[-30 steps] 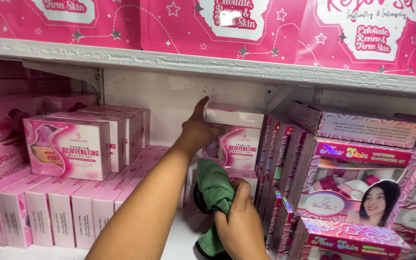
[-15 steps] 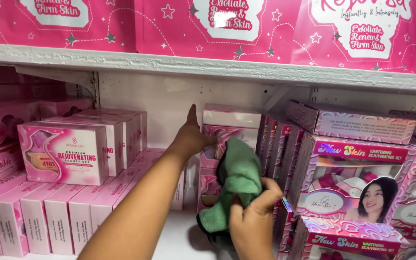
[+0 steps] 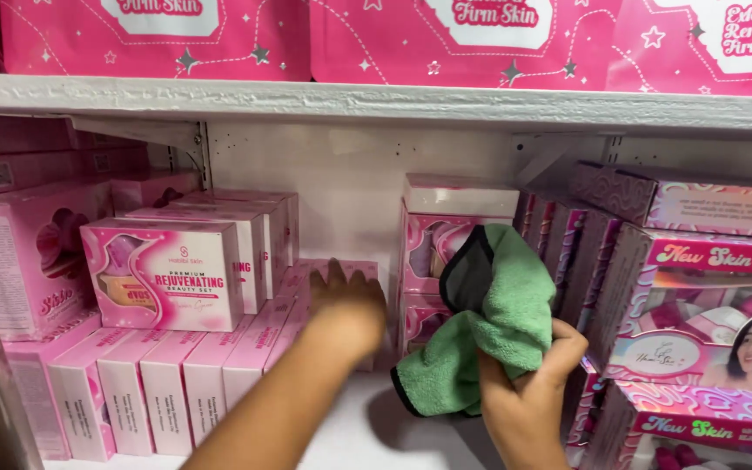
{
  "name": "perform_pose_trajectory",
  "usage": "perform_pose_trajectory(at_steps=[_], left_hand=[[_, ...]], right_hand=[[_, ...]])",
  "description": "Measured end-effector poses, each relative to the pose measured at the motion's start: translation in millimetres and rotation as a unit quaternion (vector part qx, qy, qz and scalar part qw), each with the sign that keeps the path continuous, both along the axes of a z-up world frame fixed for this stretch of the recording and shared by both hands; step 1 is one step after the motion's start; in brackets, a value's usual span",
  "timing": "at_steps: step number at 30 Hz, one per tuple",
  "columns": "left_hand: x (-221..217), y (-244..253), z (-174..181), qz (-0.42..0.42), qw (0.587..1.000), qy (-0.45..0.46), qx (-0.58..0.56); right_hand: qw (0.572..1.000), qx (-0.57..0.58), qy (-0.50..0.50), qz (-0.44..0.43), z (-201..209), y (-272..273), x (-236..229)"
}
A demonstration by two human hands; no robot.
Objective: Wiping down cosmetic product boxes with a microfiber cloth and arranging them neatly on store shelves.
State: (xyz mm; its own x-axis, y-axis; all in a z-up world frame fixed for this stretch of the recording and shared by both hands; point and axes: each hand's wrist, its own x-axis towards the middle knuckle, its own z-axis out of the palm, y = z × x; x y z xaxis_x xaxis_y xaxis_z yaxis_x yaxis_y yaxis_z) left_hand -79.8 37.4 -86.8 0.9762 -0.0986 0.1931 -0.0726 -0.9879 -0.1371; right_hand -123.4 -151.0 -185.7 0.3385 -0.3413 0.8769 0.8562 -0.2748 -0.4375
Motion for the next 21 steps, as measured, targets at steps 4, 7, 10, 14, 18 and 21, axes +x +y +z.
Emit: perform_pose_trajectory(at_steps=[4, 7, 10, 14, 18, 21], left_hand=[[4, -16, -34, 0.003, 1.000, -0.019, 0.008], [14, -25, -47, 0.028, 0.998, -0.058, -0.004], [22, -27, -57, 0.037, 0.996, -0.078, -0.032], [15, -23, -57, -0.001, 0.982, -0.182, -0.045], [33, -23, -74, -0.006, 0.950, -0.309, -0.031], [37, -26, -80, 0.023, 0.929, -0.369, -0.007]], right_hand=[[0.998, 0.002, 0.031, 0.046, -10, -2, 13], [0.999, -0.024, 0.031, -0.022, -11, -5, 20], [1.000, -0.009, -0.009, -0.020, -13, -5, 17], [1.000, 0.027, -0.006, 0.014, -14, -2, 6], [0.999, 0.031, -0.014, 0.025, -15, -1, 3], [1.000, 0.011, -0.016, 0.005, -17, -3, 3]])
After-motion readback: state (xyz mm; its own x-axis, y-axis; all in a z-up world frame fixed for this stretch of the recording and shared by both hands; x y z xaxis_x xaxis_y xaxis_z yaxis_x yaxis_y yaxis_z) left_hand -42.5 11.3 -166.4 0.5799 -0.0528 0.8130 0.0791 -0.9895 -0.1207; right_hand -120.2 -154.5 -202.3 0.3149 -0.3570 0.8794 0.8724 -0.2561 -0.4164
